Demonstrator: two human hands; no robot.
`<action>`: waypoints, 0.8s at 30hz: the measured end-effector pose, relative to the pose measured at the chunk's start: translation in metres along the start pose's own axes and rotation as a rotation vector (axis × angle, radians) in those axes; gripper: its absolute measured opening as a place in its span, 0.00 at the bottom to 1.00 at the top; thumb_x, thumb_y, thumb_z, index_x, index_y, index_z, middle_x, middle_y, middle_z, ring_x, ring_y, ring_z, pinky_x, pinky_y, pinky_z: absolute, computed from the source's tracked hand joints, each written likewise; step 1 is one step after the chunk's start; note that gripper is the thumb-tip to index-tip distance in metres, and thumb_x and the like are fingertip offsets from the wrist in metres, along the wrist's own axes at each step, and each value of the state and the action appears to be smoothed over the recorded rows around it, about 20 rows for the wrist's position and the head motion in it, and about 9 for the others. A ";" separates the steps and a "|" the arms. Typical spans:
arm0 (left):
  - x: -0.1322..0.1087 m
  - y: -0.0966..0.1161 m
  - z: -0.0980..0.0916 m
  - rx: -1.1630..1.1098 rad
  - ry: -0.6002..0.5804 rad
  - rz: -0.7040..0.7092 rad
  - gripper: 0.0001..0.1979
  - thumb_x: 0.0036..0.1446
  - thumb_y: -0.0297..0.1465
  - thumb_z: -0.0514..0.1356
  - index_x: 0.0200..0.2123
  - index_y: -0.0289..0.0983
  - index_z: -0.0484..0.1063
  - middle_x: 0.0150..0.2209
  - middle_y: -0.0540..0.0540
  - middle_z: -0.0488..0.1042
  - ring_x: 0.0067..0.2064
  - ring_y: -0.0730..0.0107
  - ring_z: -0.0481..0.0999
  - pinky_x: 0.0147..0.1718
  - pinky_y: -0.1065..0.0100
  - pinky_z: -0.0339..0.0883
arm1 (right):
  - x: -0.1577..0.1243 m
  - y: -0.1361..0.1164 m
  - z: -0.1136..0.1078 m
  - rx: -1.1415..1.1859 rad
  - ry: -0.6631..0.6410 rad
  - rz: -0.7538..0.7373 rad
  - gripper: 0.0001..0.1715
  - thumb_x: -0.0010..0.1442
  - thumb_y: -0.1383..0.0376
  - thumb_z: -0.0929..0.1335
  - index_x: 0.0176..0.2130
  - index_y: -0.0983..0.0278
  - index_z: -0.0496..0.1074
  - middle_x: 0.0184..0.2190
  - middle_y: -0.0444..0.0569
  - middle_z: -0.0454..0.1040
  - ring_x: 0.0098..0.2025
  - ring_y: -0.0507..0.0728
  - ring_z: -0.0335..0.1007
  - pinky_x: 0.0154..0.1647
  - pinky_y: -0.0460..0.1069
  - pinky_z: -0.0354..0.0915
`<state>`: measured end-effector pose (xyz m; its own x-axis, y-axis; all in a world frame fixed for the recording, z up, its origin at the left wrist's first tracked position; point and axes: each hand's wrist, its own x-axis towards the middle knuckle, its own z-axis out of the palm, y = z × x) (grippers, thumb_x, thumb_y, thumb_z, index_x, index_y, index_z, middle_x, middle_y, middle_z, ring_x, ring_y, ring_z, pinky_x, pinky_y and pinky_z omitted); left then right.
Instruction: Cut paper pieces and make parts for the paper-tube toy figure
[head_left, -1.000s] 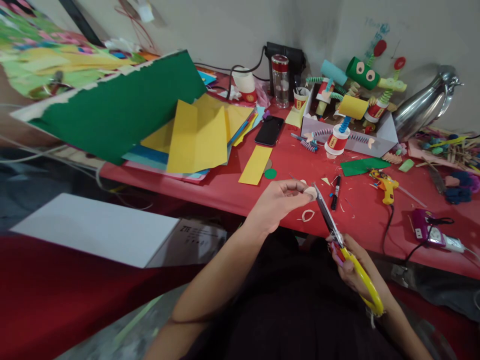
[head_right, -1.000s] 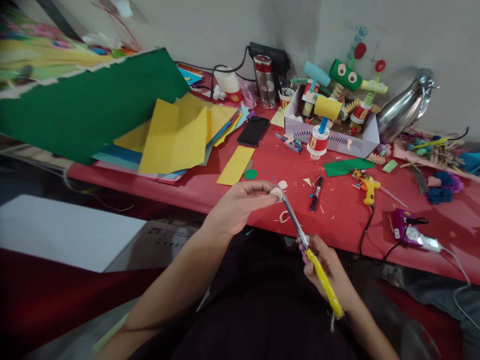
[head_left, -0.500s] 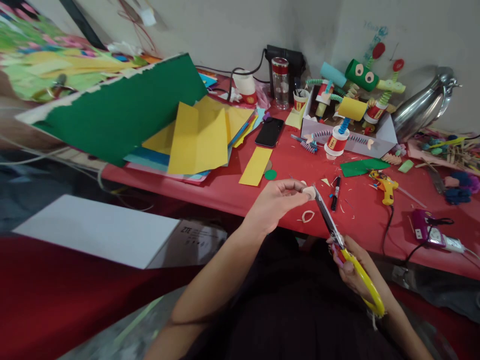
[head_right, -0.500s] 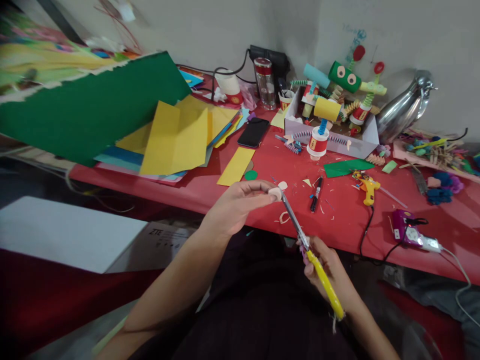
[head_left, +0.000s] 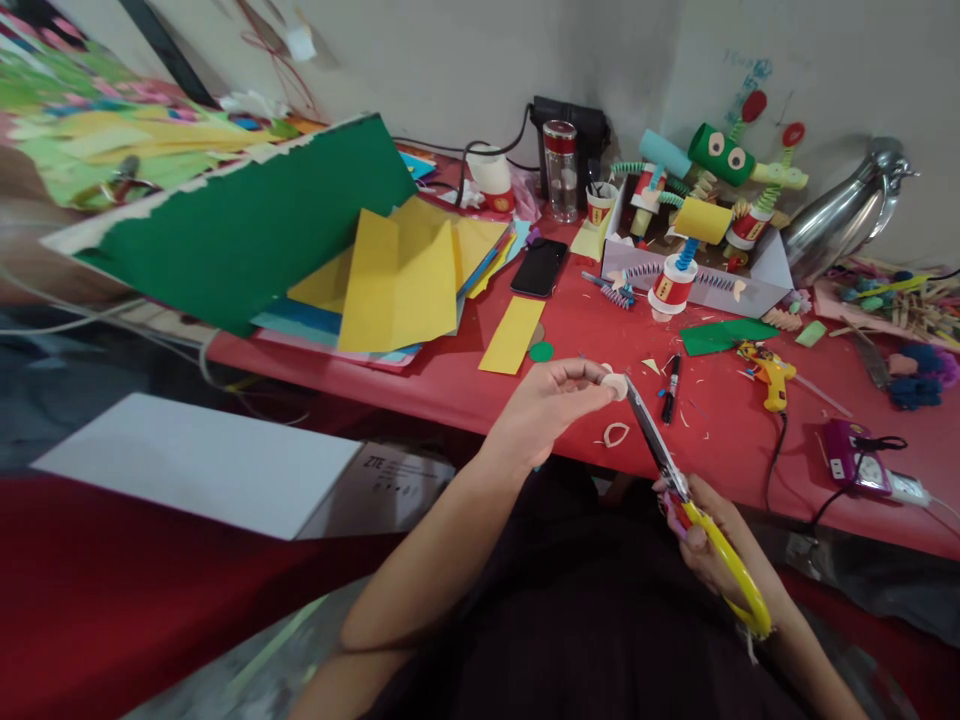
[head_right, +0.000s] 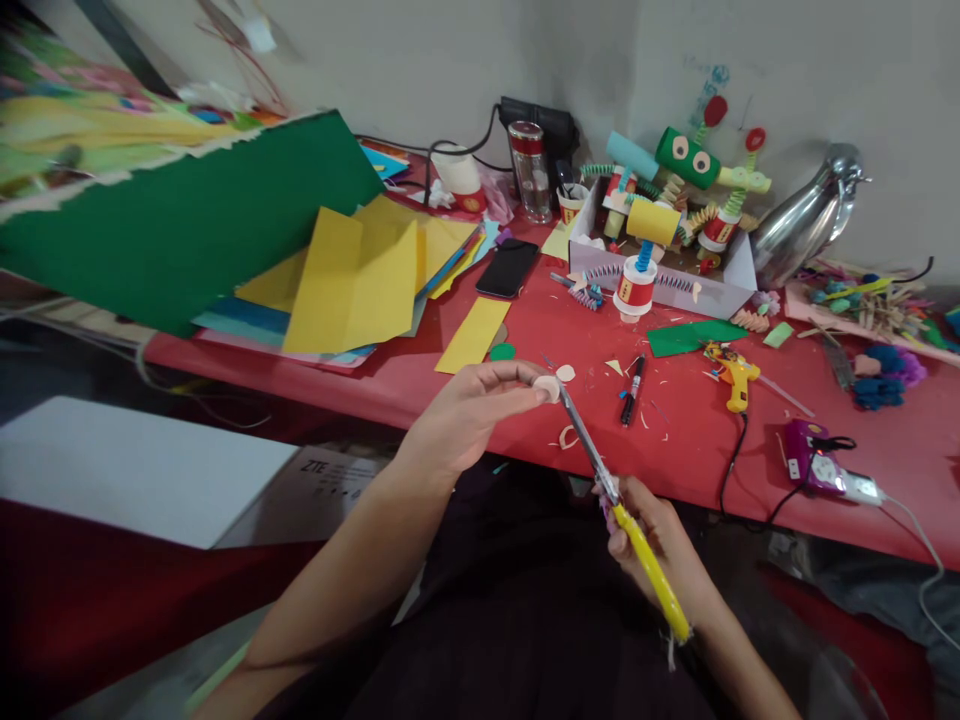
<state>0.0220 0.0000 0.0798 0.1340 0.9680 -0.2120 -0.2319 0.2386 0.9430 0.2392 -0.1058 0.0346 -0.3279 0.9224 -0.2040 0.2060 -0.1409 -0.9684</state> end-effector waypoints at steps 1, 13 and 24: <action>0.000 0.000 0.000 0.005 0.000 0.001 0.10 0.39 0.34 0.70 0.24 0.37 0.75 0.29 0.48 0.79 0.39 0.66 0.79 0.48 0.62 0.67 | 0.000 0.000 0.000 0.004 -0.014 -0.007 0.35 0.58 0.39 0.62 0.50 0.62 0.67 0.24 0.41 0.58 0.19 0.47 0.49 0.15 0.42 0.48; -0.001 0.003 0.000 0.020 0.022 0.017 0.13 0.36 0.36 0.72 0.24 0.37 0.74 0.28 0.48 0.79 0.37 0.66 0.78 0.46 0.62 0.68 | 0.001 -0.005 0.000 -0.004 -0.012 -0.016 0.36 0.57 0.38 0.62 0.48 0.63 0.68 0.26 0.42 0.59 0.22 0.48 0.51 0.19 0.43 0.51; -0.002 0.003 -0.002 0.141 -0.010 0.076 0.07 0.41 0.33 0.68 0.24 0.38 0.76 0.29 0.47 0.78 0.40 0.64 0.76 0.47 0.62 0.66 | -0.002 -0.009 -0.002 -0.127 0.002 -0.097 0.31 0.62 0.42 0.60 0.49 0.62 0.67 0.29 0.44 0.61 0.27 0.51 0.53 0.26 0.46 0.57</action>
<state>0.0190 -0.0013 0.0823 0.1312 0.9818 -0.1370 -0.1041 0.1511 0.9830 0.2393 -0.1054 0.0442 -0.3503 0.9301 -0.1104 0.2888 -0.0049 -0.9574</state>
